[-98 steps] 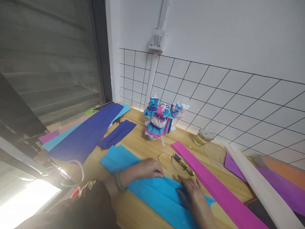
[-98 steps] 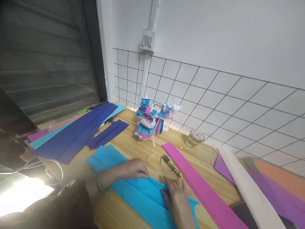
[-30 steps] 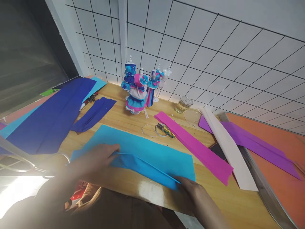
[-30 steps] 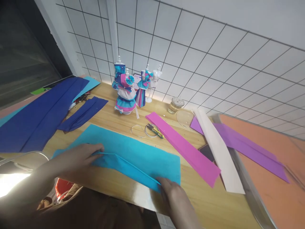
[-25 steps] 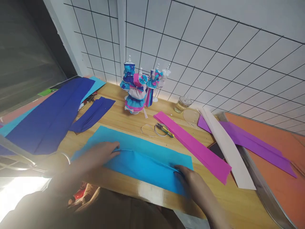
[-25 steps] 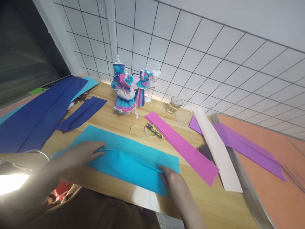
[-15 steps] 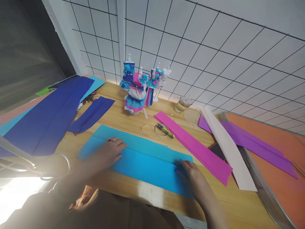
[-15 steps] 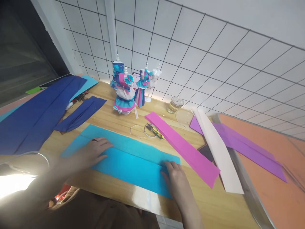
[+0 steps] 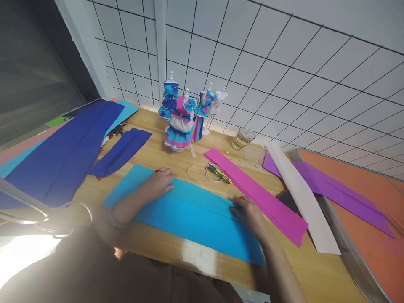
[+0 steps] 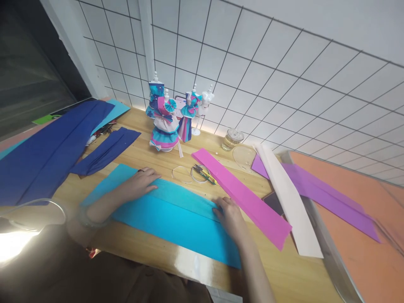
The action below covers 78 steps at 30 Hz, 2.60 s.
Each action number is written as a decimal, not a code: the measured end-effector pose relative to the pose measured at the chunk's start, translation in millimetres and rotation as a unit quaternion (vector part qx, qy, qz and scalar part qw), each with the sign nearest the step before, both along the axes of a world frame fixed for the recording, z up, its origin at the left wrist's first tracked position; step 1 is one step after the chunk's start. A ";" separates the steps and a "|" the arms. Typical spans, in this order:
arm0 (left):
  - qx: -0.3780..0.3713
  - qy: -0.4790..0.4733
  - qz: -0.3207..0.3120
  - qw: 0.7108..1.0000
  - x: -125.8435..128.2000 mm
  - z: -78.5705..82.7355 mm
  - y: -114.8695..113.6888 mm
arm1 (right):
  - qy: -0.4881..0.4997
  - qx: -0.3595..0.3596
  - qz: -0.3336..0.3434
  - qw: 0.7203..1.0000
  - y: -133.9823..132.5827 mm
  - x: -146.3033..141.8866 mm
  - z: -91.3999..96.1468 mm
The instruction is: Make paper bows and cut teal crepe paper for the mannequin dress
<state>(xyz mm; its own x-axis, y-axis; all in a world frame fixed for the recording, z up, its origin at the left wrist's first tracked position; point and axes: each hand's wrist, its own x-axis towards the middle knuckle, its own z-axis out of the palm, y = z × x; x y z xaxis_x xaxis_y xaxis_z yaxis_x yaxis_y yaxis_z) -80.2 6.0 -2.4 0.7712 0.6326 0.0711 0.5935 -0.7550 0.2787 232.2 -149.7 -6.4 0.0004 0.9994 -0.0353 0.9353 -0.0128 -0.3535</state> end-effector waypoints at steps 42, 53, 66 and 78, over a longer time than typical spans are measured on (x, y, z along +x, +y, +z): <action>0.082 0.039 0.036 0.995 -48.1 -14.2 -10.3 | -0.110 0.141 0.035 0.983 -57.7 17.3 -24.1; 0.110 0.041 0.082 0.990 -58.5 -14.8 -8.8 | -0.102 0.167 0.030 0.980 -60.1 18.1 -26.4; 0.106 0.065 0.117 0.985 -75.6 -22.9 -12.2 | -0.088 0.175 0.036 0.980 -63.9 19.2 -31.2; 0.115 0.101 0.145 0.978 -87.6 -19.9 -14.7 | -0.077 0.186 0.033 0.979 -64.5 20.1 -34.3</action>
<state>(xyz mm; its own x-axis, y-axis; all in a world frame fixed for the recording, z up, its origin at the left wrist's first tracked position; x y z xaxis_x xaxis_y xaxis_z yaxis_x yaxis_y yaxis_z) -167.8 -8.7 -22.4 0.5755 0.8114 0.1017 0.8168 -0.5765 -0.0225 252.3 -214.1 -40.6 -0.0888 0.9408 0.3270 0.9724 0.1530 -0.1762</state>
